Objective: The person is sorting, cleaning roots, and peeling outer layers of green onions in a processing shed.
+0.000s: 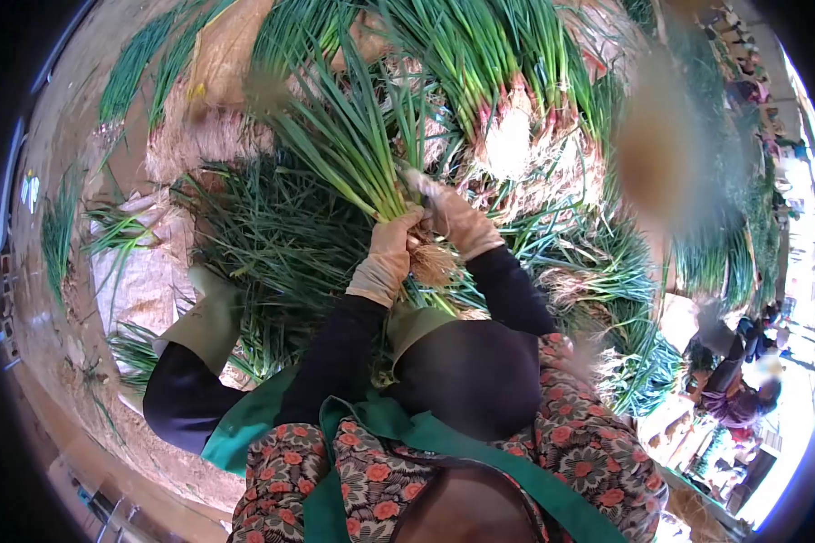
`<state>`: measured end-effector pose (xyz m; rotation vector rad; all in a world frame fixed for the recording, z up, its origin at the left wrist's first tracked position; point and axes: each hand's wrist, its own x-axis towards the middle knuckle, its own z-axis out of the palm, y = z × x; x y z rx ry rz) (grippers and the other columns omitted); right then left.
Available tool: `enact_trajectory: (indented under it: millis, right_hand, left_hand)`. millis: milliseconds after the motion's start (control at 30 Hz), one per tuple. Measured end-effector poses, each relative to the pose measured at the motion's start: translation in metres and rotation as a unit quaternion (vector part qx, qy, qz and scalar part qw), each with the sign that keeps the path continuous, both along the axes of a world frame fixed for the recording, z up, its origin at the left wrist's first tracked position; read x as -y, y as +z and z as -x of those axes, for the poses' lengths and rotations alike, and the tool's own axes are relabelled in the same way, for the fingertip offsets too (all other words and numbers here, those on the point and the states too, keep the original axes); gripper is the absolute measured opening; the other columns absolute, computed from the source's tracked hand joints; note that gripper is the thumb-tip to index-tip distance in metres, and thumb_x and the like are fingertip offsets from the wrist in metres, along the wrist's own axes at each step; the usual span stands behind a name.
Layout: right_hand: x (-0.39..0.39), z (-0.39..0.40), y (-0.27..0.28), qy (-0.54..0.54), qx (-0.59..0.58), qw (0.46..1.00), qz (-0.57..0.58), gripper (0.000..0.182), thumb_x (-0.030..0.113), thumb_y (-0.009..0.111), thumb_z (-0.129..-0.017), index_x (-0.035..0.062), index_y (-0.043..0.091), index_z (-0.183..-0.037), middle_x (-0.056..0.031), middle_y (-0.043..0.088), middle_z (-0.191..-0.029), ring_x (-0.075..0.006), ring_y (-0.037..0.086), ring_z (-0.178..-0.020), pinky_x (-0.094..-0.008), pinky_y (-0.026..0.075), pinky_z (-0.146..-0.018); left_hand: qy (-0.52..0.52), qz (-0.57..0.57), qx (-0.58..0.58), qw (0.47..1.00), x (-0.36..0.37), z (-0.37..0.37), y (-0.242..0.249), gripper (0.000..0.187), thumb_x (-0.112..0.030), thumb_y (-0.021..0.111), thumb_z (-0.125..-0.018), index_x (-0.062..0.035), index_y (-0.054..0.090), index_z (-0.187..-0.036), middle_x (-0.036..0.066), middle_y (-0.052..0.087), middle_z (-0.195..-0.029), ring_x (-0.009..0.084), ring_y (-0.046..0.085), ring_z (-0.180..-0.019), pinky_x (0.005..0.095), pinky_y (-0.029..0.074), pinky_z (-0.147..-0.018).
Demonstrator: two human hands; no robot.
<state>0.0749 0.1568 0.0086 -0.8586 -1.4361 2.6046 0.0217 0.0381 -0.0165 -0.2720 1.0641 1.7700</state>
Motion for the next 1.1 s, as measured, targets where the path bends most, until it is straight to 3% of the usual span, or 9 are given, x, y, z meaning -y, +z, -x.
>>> enact_trajectory:
  millis: [100,367,467,500,700,900,933,1000,1100]
  right_hand:
    - [0.002,0.031,-0.034,-0.164,0.079,0.981,0.064,0.025,0.034,0.058,-0.087,0.0091,0.058,-0.091,-0.0035,0.059,-0.072,-0.0155,0.054,-0.057,-0.0267,0.046,-0.044]
    - [-0.004,0.037,-0.034,-0.411,0.037,0.883,0.224,0.019,0.028,0.049,-0.092,0.0102,0.055,-0.092,0.0003,0.054,-0.068,-0.014,0.05,-0.057,-0.0301,0.043,-0.06]
    - [-0.013,0.025,-0.047,-0.181,-0.099,0.929,0.307,0.018,0.024,0.043,-0.095,0.0087,0.052,-0.098,0.0042,0.042,-0.059,-0.0118,0.04,-0.049,-0.0277,0.036,-0.05]
    - [-0.01,0.03,-0.025,-0.222,-0.001,0.959,0.179,0.02,0.024,0.038,-0.097,0.007,0.049,-0.095,0.0068,0.028,-0.051,-0.0085,0.026,-0.04,-0.0248,0.023,-0.04]
    - [-0.044,0.015,-0.052,-0.085,0.111,0.987,0.076,0.03,0.035,0.044,-0.093,0.009,0.058,-0.092,0.0071,0.029,-0.047,-0.0078,0.025,-0.036,-0.0251,0.021,-0.036]
    - [-0.002,-0.008,-0.052,0.082,0.121,0.98,-0.133,0.025,0.033,0.05,-0.091,0.0112,0.061,-0.09,0.005,0.049,-0.059,-0.0081,0.043,-0.046,-0.0245,0.033,-0.042]
    - [-0.006,-0.014,-0.064,0.19,0.2,0.96,-0.057,0.022,0.029,0.047,-0.094,0.0114,0.06,-0.095,0.0042,0.055,-0.066,-0.008,0.049,-0.052,-0.026,0.039,-0.046]
    - [0.001,-0.031,-0.154,0.072,0.16,0.981,0.078,0.023,0.032,0.049,-0.093,0.0108,0.059,-0.095,0.004,0.056,-0.067,-0.005,0.051,-0.053,-0.021,0.04,-0.044]
    - [0.014,-0.011,-0.036,0.032,0.035,0.978,0.202,0.023,0.031,0.053,-0.092,0.0088,0.059,-0.093,0.0041,0.057,-0.07,-0.0016,0.049,-0.052,-0.0134,0.035,-0.042]
  left_hand:
    - [0.063,-0.001,0.069,0.996,-0.001,-0.004,-0.01,0.011,-0.005,0.057,-0.085,0.0026,0.062,-0.09,0.008,0.064,-0.074,0.0158,0.062,-0.062,0.0262,0.05,-0.054]
    - [0.11,-0.087,0.175,0.975,0.002,-0.002,-0.007,0.014,-0.013,0.056,-0.088,0.0,0.062,-0.089,0.008,0.062,-0.074,0.0174,0.059,-0.064,0.0318,0.052,-0.061]
    - [0.083,-0.087,0.17,0.978,0.007,0.003,-0.008,0.014,-0.013,0.056,-0.088,-0.0005,0.062,-0.087,0.008,0.061,-0.073,0.0175,0.058,-0.063,0.0322,0.052,-0.061]
    - [0.069,-0.069,0.17,0.981,0.008,0.004,-0.007,0.013,-0.012,0.056,-0.088,-0.0006,0.062,-0.086,0.007,0.061,-0.072,0.0176,0.058,-0.062,0.032,0.052,-0.061]
    - [0.002,-0.052,0.023,0.998,0.026,-0.009,-0.02,0.013,-0.01,0.057,-0.087,0.0008,0.064,-0.091,0.007,0.063,-0.074,0.015,0.057,-0.059,0.0269,0.049,-0.054]
    - [0.065,-0.047,0.118,0.99,0.028,-0.008,-0.004,0.017,-0.01,0.058,-0.087,-0.0027,0.058,-0.103,0.009,0.065,-0.084,0.0151,0.059,-0.064,0.0301,0.052,-0.057]
    - [0.089,-0.058,0.151,0.983,0.029,-0.004,0.004,0.019,-0.008,0.058,-0.086,-0.0035,0.057,-0.104,0.01,0.066,-0.088,0.0149,0.06,-0.067,0.03,0.052,-0.056]
    - [0.076,-0.088,0.159,0.98,0.032,-0.002,-0.006,0.021,-0.009,0.058,-0.086,-0.0047,0.056,-0.107,0.01,0.065,-0.091,0.0153,0.059,-0.067,0.0313,0.052,-0.058]
    - [0.011,-0.11,0.169,0.979,0.035,-0.006,-0.018,0.02,-0.01,0.057,-0.087,-0.0031,0.056,-0.106,0.009,0.064,-0.088,0.0154,0.058,-0.066,0.0316,0.052,-0.059]
